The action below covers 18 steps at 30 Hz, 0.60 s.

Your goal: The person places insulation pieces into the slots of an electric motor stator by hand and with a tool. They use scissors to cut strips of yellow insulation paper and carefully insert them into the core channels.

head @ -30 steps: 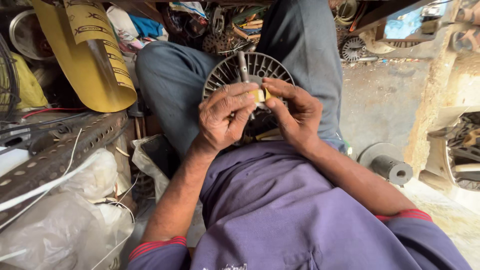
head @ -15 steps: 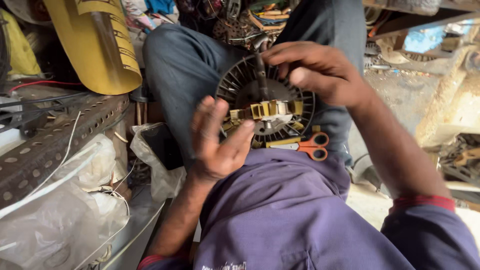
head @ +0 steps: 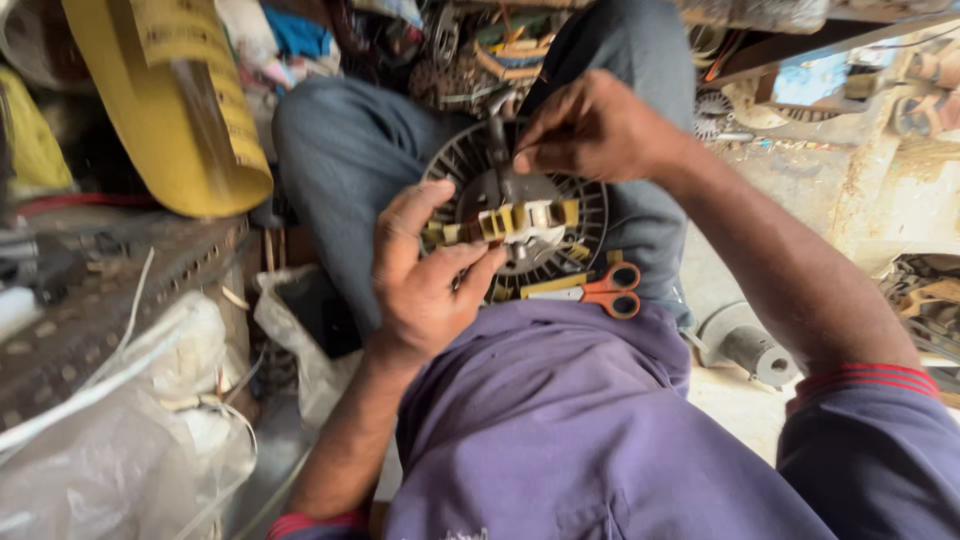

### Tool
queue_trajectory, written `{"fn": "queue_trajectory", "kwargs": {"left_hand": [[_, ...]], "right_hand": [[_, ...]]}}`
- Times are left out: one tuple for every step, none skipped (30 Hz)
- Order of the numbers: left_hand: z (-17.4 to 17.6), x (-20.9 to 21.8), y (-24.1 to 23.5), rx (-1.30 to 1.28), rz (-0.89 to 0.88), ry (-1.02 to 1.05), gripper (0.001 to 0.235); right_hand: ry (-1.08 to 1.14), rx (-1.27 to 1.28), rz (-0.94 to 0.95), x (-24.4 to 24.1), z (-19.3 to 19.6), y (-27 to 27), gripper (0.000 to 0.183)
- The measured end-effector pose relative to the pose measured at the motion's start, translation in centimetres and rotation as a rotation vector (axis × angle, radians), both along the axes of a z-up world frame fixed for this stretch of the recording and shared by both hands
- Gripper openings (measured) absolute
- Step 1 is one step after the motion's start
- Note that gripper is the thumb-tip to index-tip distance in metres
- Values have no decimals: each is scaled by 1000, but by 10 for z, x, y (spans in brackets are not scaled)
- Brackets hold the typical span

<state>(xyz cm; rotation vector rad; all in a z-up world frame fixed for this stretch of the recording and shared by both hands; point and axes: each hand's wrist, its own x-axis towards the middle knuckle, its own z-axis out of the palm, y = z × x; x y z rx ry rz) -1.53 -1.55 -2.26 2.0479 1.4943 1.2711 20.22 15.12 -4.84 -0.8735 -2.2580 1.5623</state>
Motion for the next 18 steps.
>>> {"fn": "queue_trajectory", "kwargs": {"left_hand": [[4, 1, 6, -164, 52, -366, 25], [5, 1, 18, -330, 105, -731, 25], [2, -1, 35, -391, 52, -699, 20], [-2, -4, 53, -449, -2, -664, 17], [-7, -7, 82, -364, -153, -234, 21], [-12, -3, 105, -361, -271, -159, 20], [-15, 4, 123, -352, -384, -81, 19], [-15, 7, 134, -342, -496, -1, 19], [-14, 3, 137, -444, -577, 18, 19], [-12, -3, 141, -545, -660, 36, 19], [-10, -9, 141, -656, -746, 53, 19], [-6, -15, 134, -582, -581, -68, 17], [-1, -21, 116, -507, -421, -182, 15], [4, -23, 94, -429, -260, -291, 14], [10, -17, 67, -311, -283, -200, 12], [19, -7, 37, -193, -306, -108, 11], [27, 3, 16, -61, -326, -11, 9], [31, 9, 8, 70, -345, 88, 8]], "right_hand": [[-10, 19, -41, 0, -1, -4, 14], [-10, 65, -86, 1, -1, -2, 15], [-14, 110, -125, 2, 1, 3, 16], [-18, 156, -163, 2, 5, 5, 16], [-107, 337, -167, 7, 15, 7, 14], [-195, 518, -170, 18, 28, 5, 11], [-281, 704, -169, 26, 41, 0, 10], [-430, 673, -91, 31, 51, -11, 11], [-577, 628, -6, 33, 59, -30, 18], [-569, 604, 61, 26, 61, -57, 15], [-558, 569, 129, 17, 64, -82, 13], [-343, 640, 248, 18, 73, -100, 14], [-123, 701, 353, 21, 84, -111, 16], [-54, 653, 354, 24, 90, -110, 17], [19, 609, 358, 27, 93, -105, 18], [91, 565, 361, 28, 93, -98, 20], [28, 652, 279, 30, 88, -82, 12], [-34, 737, 196, 31, 80, -60, 12]]}}
